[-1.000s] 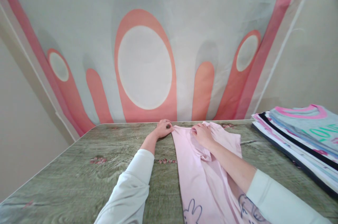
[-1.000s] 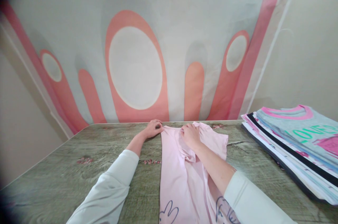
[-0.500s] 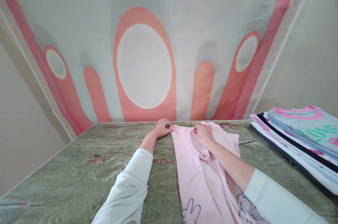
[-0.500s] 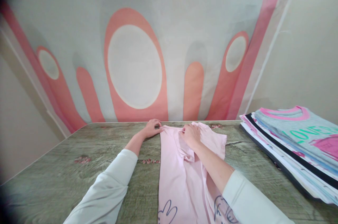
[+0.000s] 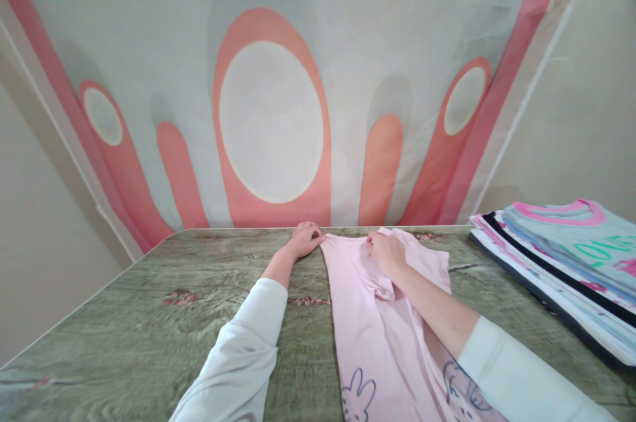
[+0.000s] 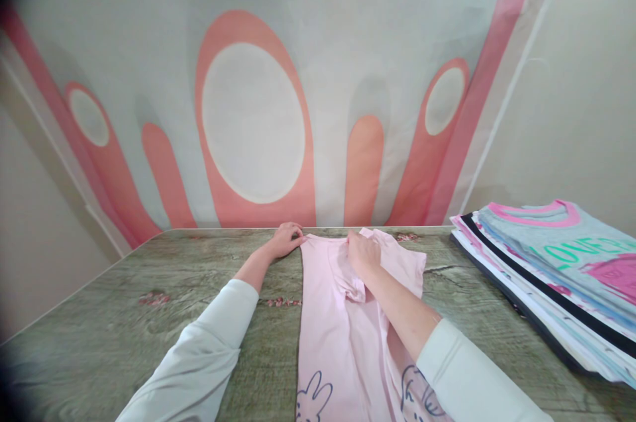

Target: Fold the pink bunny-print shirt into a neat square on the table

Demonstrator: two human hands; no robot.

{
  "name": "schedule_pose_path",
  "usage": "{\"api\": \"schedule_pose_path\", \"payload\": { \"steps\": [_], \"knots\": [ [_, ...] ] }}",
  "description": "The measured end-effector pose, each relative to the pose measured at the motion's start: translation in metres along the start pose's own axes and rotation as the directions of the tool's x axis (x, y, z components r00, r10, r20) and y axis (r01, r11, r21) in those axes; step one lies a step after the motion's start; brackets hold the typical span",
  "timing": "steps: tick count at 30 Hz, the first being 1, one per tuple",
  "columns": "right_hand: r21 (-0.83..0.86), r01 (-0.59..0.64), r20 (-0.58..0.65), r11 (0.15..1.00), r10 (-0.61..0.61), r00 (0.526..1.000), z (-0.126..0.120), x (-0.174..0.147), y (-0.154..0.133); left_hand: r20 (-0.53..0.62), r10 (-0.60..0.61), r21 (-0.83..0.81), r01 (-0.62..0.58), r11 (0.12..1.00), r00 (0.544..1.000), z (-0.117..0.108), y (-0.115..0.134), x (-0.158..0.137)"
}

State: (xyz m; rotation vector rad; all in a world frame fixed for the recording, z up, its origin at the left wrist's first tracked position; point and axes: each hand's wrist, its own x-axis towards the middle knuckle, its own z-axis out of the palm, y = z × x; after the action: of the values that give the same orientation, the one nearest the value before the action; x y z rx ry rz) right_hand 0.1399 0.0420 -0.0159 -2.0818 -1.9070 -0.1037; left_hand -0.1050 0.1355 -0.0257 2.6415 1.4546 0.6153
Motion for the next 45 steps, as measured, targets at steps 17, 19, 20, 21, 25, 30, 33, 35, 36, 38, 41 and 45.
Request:
{"api": "schedule_pose_path", "payload": {
  "steps": [17,19,20,21,25,30,33,35,36,38,41,45],
  "knots": [
    [-0.065,0.071,-0.004,0.995,-0.072,0.997,-0.008,0.003,0.005,0.089,0.070,0.151,-0.083,0.985,0.994,0.026,0.112,-0.052],
    [-0.079,0.104,-0.048,0.991,-0.108,0.993,-0.016,0.005,0.008,0.086,0.066,0.158,-0.079,0.984,0.994,0.026,0.110,-0.052],
    [-0.074,0.131,-0.070,0.989,-0.136,0.988,-0.019,0.005,0.008,0.084,0.066,0.161,-0.079,0.984,0.994,0.026,0.110,-0.051],
    [-0.057,0.168,-0.083,0.984,-0.172,0.982,-0.023,0.004,0.008,0.084,0.064,0.163,-0.077,0.984,0.994,0.026,0.110,-0.051],
    [0.122,0.393,-0.028,0.911,-0.393,0.919,-0.025,-0.015,0.005,0.078,0.074,0.177,-0.087,0.980,0.994,0.026,0.111,-0.050],
    [0.231,0.508,0.240,0.830,-0.554,0.797,-0.010,-0.053,0.014,0.079,0.079,0.172,-0.092,0.981,0.994,0.024,0.112,-0.050],
    [0.223,0.494,0.327,0.840,-0.542,0.774,-0.013,-0.071,0.028,0.078,0.076,0.157,-0.088,0.984,0.994,0.022,0.114,-0.050],
    [0.198,0.477,0.349,0.857,-0.516,0.782,-0.023,-0.078,0.034,0.069,0.063,0.149,-0.073,0.986,0.996,0.022,0.115,-0.050],
    [0.180,0.466,0.351,0.867,-0.499,0.792,-0.028,-0.080,0.036,0.065,0.058,0.147,-0.067,0.987,0.996,0.021,0.115,-0.050],
    [0.152,0.473,0.347,0.868,-0.495,0.796,-0.038,-0.078,0.034,0.060,0.048,0.143,-0.056,0.988,0.997,0.021,0.116,-0.049],
    [0.134,0.552,0.327,0.823,-0.563,0.759,-0.045,-0.064,0.025,0.043,0.043,0.145,-0.049,0.988,0.998,0.021,0.119,-0.049],
    [0.055,0.500,0.241,0.864,-0.498,0.833,-0.031,-0.041,0.018,0.055,0.048,0.171,-0.057,0.984,0.997,0.020,0.122,-0.050]
  ]
}}
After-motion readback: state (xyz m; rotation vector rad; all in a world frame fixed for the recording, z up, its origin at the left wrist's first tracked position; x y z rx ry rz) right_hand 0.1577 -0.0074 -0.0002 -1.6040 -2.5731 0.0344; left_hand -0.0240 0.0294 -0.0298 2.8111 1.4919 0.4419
